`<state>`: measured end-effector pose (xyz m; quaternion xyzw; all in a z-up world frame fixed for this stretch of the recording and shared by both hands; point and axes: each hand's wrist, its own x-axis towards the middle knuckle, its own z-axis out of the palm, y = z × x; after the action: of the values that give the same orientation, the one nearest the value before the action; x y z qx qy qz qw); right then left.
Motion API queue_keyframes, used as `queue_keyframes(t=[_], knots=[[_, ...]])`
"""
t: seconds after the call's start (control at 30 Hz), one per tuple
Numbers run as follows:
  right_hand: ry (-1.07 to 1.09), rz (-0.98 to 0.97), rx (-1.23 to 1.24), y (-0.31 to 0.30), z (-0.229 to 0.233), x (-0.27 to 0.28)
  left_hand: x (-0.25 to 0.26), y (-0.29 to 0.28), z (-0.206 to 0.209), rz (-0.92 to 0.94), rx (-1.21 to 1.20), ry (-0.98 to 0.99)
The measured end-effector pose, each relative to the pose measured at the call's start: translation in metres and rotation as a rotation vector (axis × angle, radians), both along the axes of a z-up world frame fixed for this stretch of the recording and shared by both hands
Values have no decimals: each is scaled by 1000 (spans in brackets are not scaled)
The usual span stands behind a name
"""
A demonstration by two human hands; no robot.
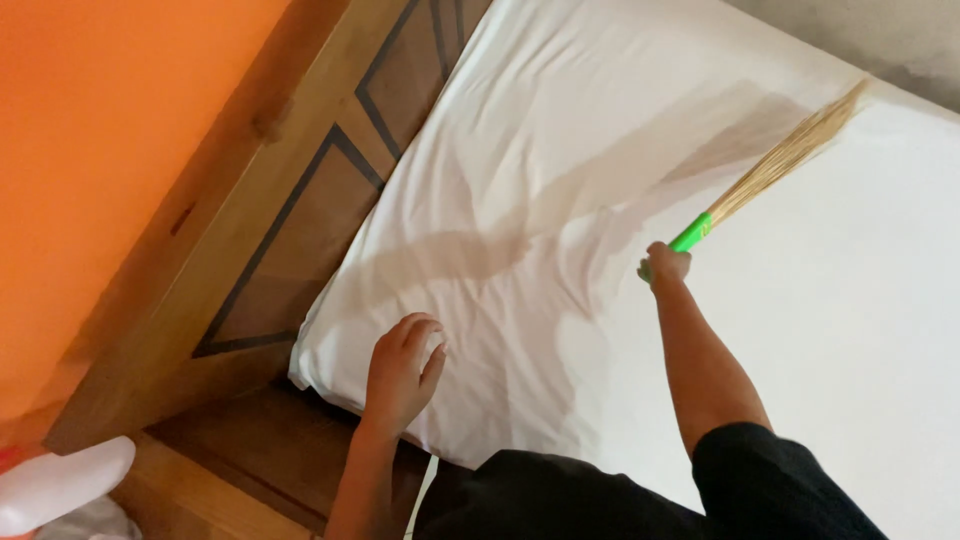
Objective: Smooth out and dust off a bed sheet using hands and a handheld broom.
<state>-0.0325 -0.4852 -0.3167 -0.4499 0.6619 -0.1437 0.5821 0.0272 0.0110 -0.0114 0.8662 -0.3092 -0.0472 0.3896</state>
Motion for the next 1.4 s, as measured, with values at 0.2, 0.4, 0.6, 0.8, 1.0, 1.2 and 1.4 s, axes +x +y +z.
queue_keyframes(t=[0.2,0.4,0.6,0.8,1.0,1.2,1.4], knots=[[550,1089,-20,94,34,63,11,-5,-2,1,-14,10],[74,985,105,77,78,56,18,-3,-3,16,-71,19],[284,892,-44,53,19,33,6,7,-15,2,-58,14],[623,1785,-206,153,8,-140,-7,7,-19,10,-94,-64],[709,1768,-338,143,92,-217,-33,17,6,10,-107,-82],[506,1029,-279,58,77,-207,-86,40,32,1,-124,-108],[350,825,7,105,-34,-197,-151,63,33,29,-87,-161]])
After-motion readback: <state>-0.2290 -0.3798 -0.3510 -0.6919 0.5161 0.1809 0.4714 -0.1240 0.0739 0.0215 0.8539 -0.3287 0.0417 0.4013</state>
